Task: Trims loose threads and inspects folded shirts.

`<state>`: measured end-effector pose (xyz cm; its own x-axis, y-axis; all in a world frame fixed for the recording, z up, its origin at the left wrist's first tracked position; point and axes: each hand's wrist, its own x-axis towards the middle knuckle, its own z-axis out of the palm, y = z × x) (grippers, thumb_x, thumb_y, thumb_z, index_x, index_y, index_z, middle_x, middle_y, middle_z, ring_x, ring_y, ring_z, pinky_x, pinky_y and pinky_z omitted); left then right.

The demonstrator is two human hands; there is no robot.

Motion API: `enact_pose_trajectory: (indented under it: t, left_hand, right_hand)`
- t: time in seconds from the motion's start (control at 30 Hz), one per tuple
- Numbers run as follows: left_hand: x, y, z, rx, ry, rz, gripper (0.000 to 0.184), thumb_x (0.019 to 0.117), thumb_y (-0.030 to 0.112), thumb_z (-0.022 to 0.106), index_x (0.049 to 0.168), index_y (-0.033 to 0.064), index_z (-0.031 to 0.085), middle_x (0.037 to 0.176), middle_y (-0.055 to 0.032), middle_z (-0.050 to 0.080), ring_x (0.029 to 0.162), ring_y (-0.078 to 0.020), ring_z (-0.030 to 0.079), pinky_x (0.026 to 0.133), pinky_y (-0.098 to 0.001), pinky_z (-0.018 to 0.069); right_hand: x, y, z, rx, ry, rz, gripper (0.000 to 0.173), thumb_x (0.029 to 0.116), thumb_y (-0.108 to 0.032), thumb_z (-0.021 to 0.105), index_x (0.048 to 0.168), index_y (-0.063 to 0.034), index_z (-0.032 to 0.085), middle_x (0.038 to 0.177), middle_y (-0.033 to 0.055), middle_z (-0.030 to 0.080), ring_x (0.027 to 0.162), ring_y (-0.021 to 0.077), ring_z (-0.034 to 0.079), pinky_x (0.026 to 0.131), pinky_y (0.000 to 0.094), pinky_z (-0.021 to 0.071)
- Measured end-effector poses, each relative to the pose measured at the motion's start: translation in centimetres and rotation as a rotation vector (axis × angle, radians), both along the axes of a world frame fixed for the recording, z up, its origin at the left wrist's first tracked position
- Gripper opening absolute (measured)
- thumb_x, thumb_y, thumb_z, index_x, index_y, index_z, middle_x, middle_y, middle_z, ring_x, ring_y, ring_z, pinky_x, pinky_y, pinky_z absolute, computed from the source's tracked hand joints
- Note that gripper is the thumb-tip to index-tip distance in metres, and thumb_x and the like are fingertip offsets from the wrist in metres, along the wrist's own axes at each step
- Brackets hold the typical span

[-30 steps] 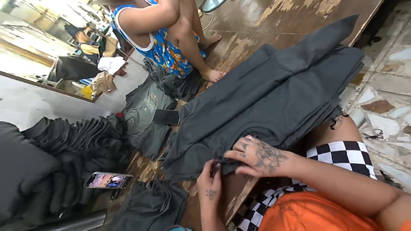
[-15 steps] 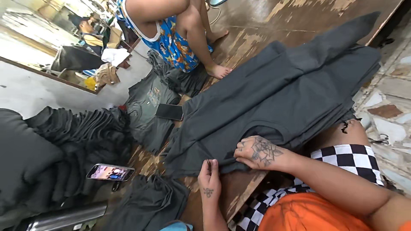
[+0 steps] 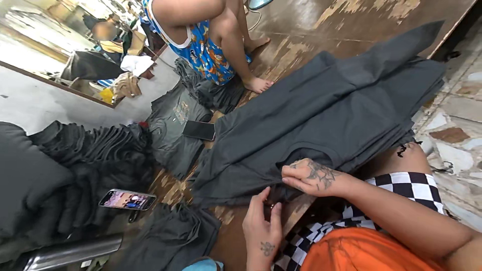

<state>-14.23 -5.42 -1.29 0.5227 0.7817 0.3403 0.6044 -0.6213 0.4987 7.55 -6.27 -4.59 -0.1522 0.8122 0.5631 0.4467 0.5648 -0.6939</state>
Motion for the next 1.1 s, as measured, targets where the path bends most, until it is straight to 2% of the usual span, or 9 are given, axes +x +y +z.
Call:
enact_pose_trajectory:
  t: [0.3, 0.43, 0.5, 0.57, 0.63, 0.73, 0.87, 1.0, 1.1]
  left_hand:
    - [0.9, 0.2, -0.7, 0.097, 0.009, 0.032, 0.032, 0.0940, 0.013, 0.062, 0.120, -0.0026, 0.071, 0.104, -0.0126, 0.075, 0.088, -0.0188, 0.073, 0.078, -0.0374, 0.0603]
    - [-1.2, 1.6, -1.3, 0.012, -0.077, 0.179, 0.051, 0.0857, 0.016, 0.068, 0.134, -0.0006, 0.060, 0.082, -0.0051, 0.063, 0.063, -0.0052, 0.055, 0.058, -0.0228, 0.0493]
    - [-2.2, 2.7, -1.2, -0.121, 0.075, 0.258, 0.047, 0.0865, 0.011, 0.070, 0.132, 0.0021, 0.062, 0.084, -0.0136, 0.070, 0.065, -0.0227, 0.064, 0.060, -0.0443, 0.0534]
    - [-3.0, 3.5, -0.8, -0.250, 0.162, 0.281, 0.032, 0.0939, 0.007, 0.064, 0.126, 0.0007, 0.064, 0.099, -0.0198, 0.073, 0.086, -0.0343, 0.072, 0.077, -0.0574, 0.0561]
    - [-3.3, 3.4, 0.3, -0.182, 0.080, 0.285, 0.022, 0.0977, 0.005, 0.058, 0.116, -0.0069, 0.064, 0.096, -0.0222, 0.071, 0.087, -0.0328, 0.071, 0.080, -0.0538, 0.0557]
    - [-2.2, 3.3, 3.5, -0.094, -0.051, 0.316, 0.022, 0.1002, 0.003, 0.050, 0.113, -0.0132, 0.058, 0.089, -0.0208, 0.064, 0.080, -0.0231, 0.064, 0.076, -0.0421, 0.0532]
    - [0.1, 7.5, 6.9, 0.087, -0.055, 0.299, 0.023, 0.1001, 0.011, 0.052, 0.107, -0.0080, 0.063, 0.082, -0.0141, 0.064, 0.073, -0.0197, 0.062, 0.068, -0.0413, 0.0518]
    - [5.4, 15.2, 9.5, -0.044, 0.247, 0.409, 0.037, 0.1072, 0.017, 0.045, 0.139, 0.0009, 0.057, 0.118, -0.0258, 0.068, 0.111, -0.0434, 0.066, 0.093, -0.0652, 0.0480]
    - [6.6, 20.5, 4.7, -0.165, 0.492, 0.412, 0.051, 0.1024, 0.012, 0.045, 0.154, 0.0136, 0.046, 0.145, -0.0196, 0.057, 0.140, -0.0429, 0.046, 0.110, -0.0734, 0.0277]
  right_hand:
    - [0.0, -0.8, 0.0, 0.014, 0.013, 0.050, 0.027, 0.1019, -0.015, 0.052, 0.085, 0.0022, 0.066, 0.074, 0.0174, 0.065, 0.074, 0.0318, 0.067, 0.071, 0.0459, 0.0529]
    - [1.8, -5.9, 0.3, 0.178, 0.038, 0.163, 0.060, 0.1030, -0.058, 0.044, 0.069, -0.0106, 0.059, 0.076, 0.0048, 0.064, 0.080, 0.0164, 0.066, 0.072, 0.0313, 0.0558]
    - [5.0, -8.1, 1.0, 0.196, -0.120, -0.050, 0.072, 0.1012, -0.070, 0.029, 0.079, -0.0117, 0.063, 0.087, 0.0073, 0.068, 0.094, 0.0210, 0.067, 0.088, 0.0376, 0.0526]
    - [9.3, -8.4, 0.7, 0.102, -0.393, -0.388, 0.079, 0.0977, -0.075, 0.030, 0.102, -0.0080, 0.072, 0.110, 0.0177, 0.071, 0.110, 0.0369, 0.066, 0.098, 0.0575, 0.0485]
    - [13.4, -8.0, -1.8, -0.037, -0.521, -0.557, 0.065, 0.0987, -0.062, 0.045, 0.116, -0.0051, 0.073, 0.122, 0.0221, 0.069, 0.118, 0.0457, 0.064, 0.101, 0.0707, 0.0423]
    - [15.7, -7.8, -2.0, 0.059, -0.535, -0.599, 0.026, 0.0974, -0.020, 0.055, 0.096, -0.0017, 0.072, 0.105, 0.0205, 0.073, 0.103, 0.0430, 0.071, 0.090, 0.0663, 0.0502]
    - [16.6, -5.6, 2.4, 0.097, -0.608, -0.553, 0.011, 0.0906, 0.000, 0.059, 0.091, 0.0025, 0.071, 0.083, 0.0213, 0.070, 0.082, 0.0421, 0.072, 0.077, 0.0600, 0.0562]
    - [21.3, 3.8, 5.8, 0.101, -0.707, -0.665, 0.010, 0.0921, -0.002, 0.063, 0.097, 0.0000, 0.072, 0.095, 0.0246, 0.070, 0.097, 0.0476, 0.068, 0.089, 0.0664, 0.0485]
    - [23.3, 11.9, 2.7, -0.325, -0.713, -0.721, 0.029, 0.0922, -0.003, 0.065, 0.120, -0.0031, 0.072, 0.132, 0.0299, 0.061, 0.127, 0.0546, 0.052, 0.100, 0.0740, 0.0391]
